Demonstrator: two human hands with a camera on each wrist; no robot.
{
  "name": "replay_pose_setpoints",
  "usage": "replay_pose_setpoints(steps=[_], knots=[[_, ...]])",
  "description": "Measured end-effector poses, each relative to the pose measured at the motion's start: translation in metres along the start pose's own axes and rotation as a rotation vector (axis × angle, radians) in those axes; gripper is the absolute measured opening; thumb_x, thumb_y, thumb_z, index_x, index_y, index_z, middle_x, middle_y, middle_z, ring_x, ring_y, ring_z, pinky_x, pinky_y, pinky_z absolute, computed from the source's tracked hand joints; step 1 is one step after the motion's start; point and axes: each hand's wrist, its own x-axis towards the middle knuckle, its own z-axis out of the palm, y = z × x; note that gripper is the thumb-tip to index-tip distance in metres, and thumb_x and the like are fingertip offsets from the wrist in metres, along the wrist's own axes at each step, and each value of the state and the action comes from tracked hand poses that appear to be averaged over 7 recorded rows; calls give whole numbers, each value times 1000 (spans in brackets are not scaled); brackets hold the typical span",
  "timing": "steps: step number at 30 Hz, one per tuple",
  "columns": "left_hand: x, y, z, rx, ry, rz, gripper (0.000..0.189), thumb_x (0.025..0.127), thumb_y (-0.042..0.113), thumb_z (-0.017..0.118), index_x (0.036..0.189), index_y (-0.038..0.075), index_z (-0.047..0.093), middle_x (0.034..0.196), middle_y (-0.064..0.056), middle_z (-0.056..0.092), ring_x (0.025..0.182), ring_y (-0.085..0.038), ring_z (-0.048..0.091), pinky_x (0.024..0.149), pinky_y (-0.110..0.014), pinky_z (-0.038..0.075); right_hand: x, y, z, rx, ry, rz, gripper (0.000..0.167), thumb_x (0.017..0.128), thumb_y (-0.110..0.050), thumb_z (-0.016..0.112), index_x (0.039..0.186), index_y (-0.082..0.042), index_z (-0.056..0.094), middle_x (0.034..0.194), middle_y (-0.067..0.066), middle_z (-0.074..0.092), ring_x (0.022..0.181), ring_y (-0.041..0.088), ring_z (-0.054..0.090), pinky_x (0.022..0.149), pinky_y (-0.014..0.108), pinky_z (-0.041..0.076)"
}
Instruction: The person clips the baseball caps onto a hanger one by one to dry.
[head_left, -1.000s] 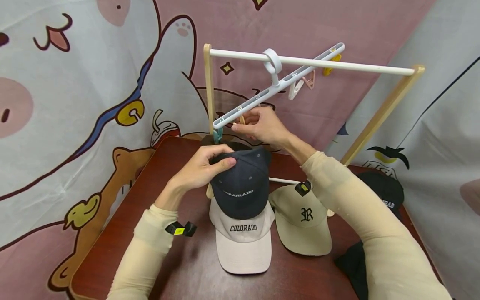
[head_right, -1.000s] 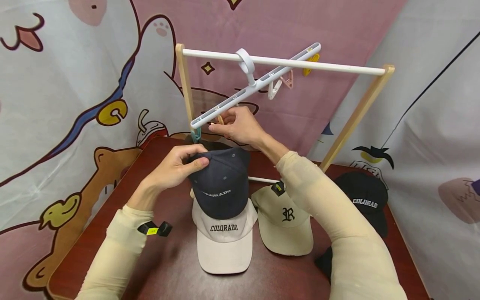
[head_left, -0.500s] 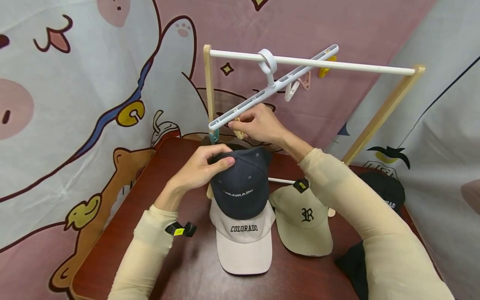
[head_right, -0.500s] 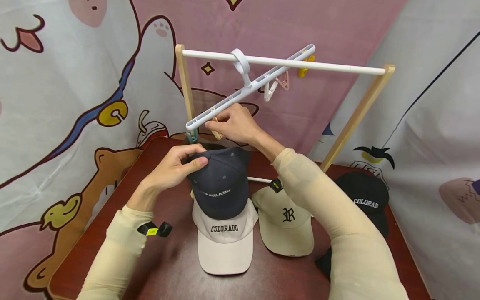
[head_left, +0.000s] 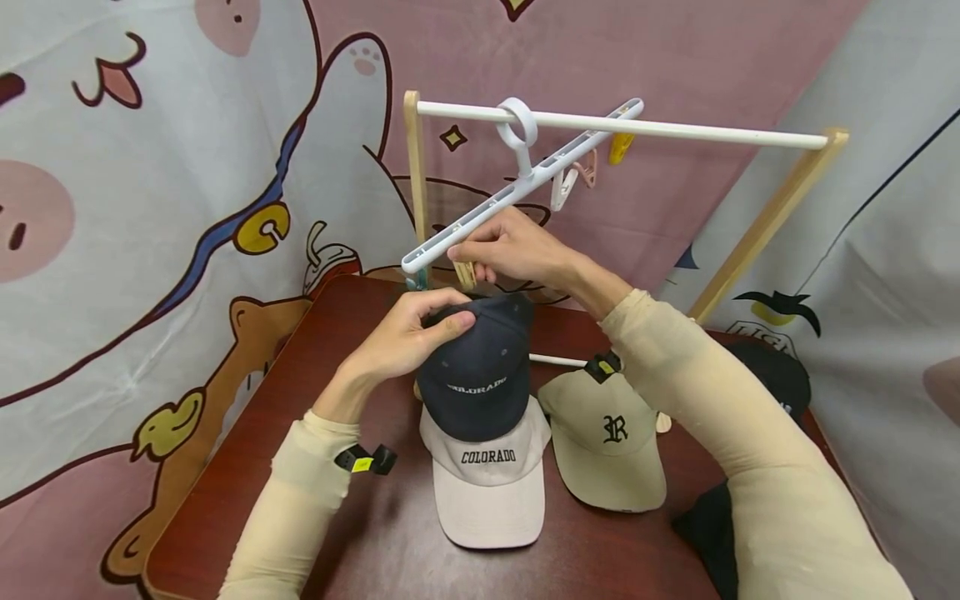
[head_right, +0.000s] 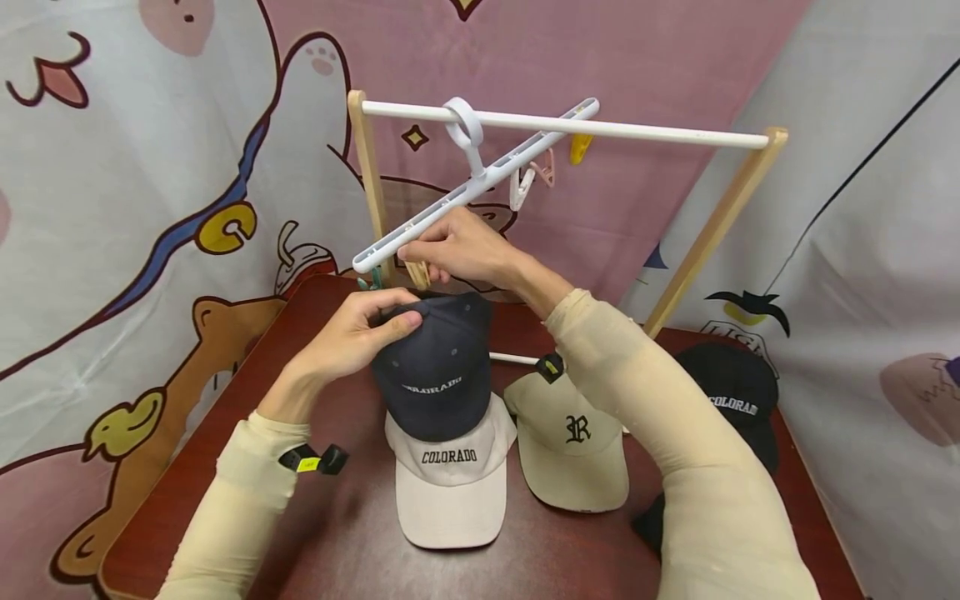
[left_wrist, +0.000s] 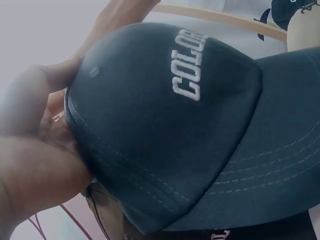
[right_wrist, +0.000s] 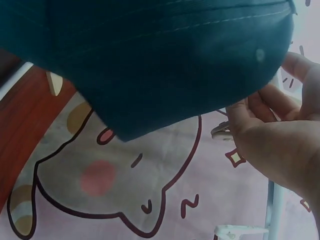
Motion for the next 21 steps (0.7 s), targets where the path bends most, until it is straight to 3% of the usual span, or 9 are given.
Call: replay_pose_setpoints(steps=[8,12,17,21], knots=[[-4,-2,-4,60,72,-57,18,112,16,72,124,7,82,112,-11,83,94,-18,78,85,-29,65,0,-6,2,56,-24,39,22,108,-29,75,100,-15,91,73,8,73,68,20,67,65,29,50],[-4,1,-1,144,131,-71,20,110,18,75,125,8,83,117,-9,85,101,-18,78,90,-29,63,1,-7,5,95,-23,63,22,109,-28,75,104,-13,90,74,6,74,68,18,68,68,30,53],[-5,6,3,272,208,-78,22,110,17,75,128,9,83,124,-8,85,117,-23,79,105,-43,61,3,-8,6,145,-26,67,22,110,-24,72,111,-10,89,78,5,74,69,17,68,68,30,57],[-5,10,5,330,232,-82,22,110,15,74,129,9,83,125,-9,85,120,-27,80,107,-52,61,5,-6,6,164,-32,51,23,111,-20,70,113,-7,89,85,3,75,73,18,69,69,30,59]])
